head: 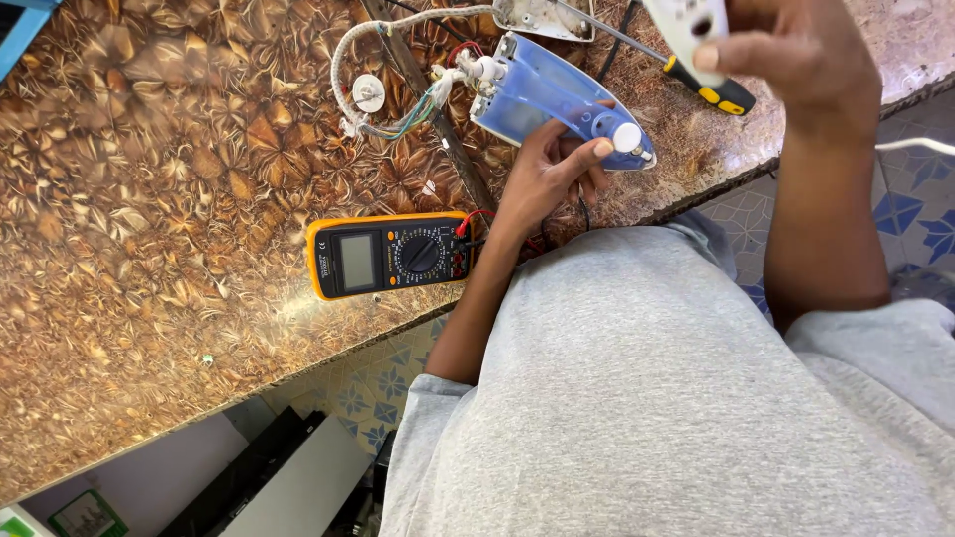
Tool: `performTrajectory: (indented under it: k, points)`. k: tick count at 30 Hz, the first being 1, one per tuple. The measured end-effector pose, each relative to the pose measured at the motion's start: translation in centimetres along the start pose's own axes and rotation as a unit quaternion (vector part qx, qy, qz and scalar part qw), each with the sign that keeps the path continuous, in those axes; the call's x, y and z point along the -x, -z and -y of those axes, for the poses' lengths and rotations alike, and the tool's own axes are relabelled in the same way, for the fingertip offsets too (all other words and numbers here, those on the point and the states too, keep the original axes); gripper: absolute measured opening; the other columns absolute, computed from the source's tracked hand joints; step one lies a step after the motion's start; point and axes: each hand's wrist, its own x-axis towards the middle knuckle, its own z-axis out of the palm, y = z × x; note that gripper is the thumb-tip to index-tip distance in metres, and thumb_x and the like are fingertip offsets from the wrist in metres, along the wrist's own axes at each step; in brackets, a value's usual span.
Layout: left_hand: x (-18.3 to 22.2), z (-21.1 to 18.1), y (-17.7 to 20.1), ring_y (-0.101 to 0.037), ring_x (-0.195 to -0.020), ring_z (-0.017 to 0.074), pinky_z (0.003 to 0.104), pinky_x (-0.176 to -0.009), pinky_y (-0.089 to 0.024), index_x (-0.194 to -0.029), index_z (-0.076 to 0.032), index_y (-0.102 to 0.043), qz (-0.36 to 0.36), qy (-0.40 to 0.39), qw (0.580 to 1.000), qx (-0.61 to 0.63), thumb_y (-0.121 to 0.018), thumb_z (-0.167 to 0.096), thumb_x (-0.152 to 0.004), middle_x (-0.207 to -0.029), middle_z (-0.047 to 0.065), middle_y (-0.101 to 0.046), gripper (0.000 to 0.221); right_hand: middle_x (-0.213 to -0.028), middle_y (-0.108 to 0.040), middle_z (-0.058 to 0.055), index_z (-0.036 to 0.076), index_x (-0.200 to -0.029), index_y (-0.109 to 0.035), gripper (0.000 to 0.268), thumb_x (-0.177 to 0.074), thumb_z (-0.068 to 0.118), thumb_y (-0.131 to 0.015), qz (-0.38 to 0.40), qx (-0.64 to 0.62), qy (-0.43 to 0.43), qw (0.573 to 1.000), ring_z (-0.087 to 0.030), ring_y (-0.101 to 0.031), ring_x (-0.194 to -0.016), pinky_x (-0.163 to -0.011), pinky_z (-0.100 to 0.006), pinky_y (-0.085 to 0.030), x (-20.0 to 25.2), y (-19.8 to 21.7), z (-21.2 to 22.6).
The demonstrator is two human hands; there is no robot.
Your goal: Disassembling an electric iron for repair using a screwdriver and inspecting internal components
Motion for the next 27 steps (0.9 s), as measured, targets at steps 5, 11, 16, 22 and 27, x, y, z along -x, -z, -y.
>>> performTrajectory:
  k: [5,11,16,22,27]
  points:
    - [0.2,3.6,1.5,-0.071,-0.055,0.0132,0.024,-0.047,-0.061,-0.127,-0.008,-0.062,-0.059,-0.061,0.996,0.036,-0.064,-0.039,-0.101,-0.075,0.004,-0.074,0.040,-0.099,-0.062,-0.017,0.000,-0.155,-0.043,0.062,-0.097,0.014,-0.058,0.094,-0.119,0.062,0.986,-0.017,-0.053,-0.068,-0.057,-0.023,-0.040,2.1,-2.8,1.5]
    - [1.3,1.8,2.1,-0.064,-0.050,0.0154,0.026,-0.043,-0.050,-0.121,-0.009,-0.063,-0.171,-0.133,0.976,0.019,-0.055,-0.047,-0.106,-0.068,0.004,-0.066,0.042,-0.126,-0.058,-0.012,0.000,-0.134,-0.057,0.047,-0.091,0.002,-0.040,-0.051,-0.142,-0.071,0.986,-0.026,-0.053,-0.118,-0.103,-0.032,-0.046,5.8,-6.9,-0.2]
    - [1.2,1.1,1.5,-0.065,-0.050,0.0178,0.027,-0.047,-0.054,-0.121,-0.010,-0.068,-0.154,-0.144,0.976,0.056,-0.053,-0.054,-0.106,-0.066,0.006,-0.066,0.049,-0.119,-0.066,-0.018,-0.007,-0.131,-0.062,0.049,-0.090,0.011,-0.043,-0.115,-0.062,0.010,0.991,-0.027,-0.059,-0.103,-0.085,-0.038,-0.044,6.5,-9.8,-1.0]
    - [0.3,0.3,0.8,-0.065,-0.047,0.0180,0.025,-0.041,-0.052,-0.087,-0.010,-0.053,-0.089,-0.126,0.982,0.107,-0.058,-0.055,-0.098,-0.065,0.009,-0.067,0.047,-0.112,-0.054,-0.018,-0.008,-0.129,-0.064,0.042,-0.102,0.012,-0.040,-0.158,0.027,0.066,0.985,-0.029,-0.046,-0.104,-0.091,-0.043,-0.037,6.3,-11.8,1.6]
    - [-0.3,0.4,0.3,-0.064,-0.048,0.0183,0.026,-0.040,-0.052,-0.112,-0.006,-0.060,-0.072,-0.101,0.983,0.134,-0.064,-0.045,-0.100,-0.065,0.009,-0.066,0.041,-0.109,-0.050,-0.017,-0.006,-0.136,-0.064,0.042,-0.106,0.012,-0.041,-0.162,0.036,0.064,0.984,-0.030,-0.047,-0.105,-0.092,-0.043,-0.038,6.9,-11.8,1.9]
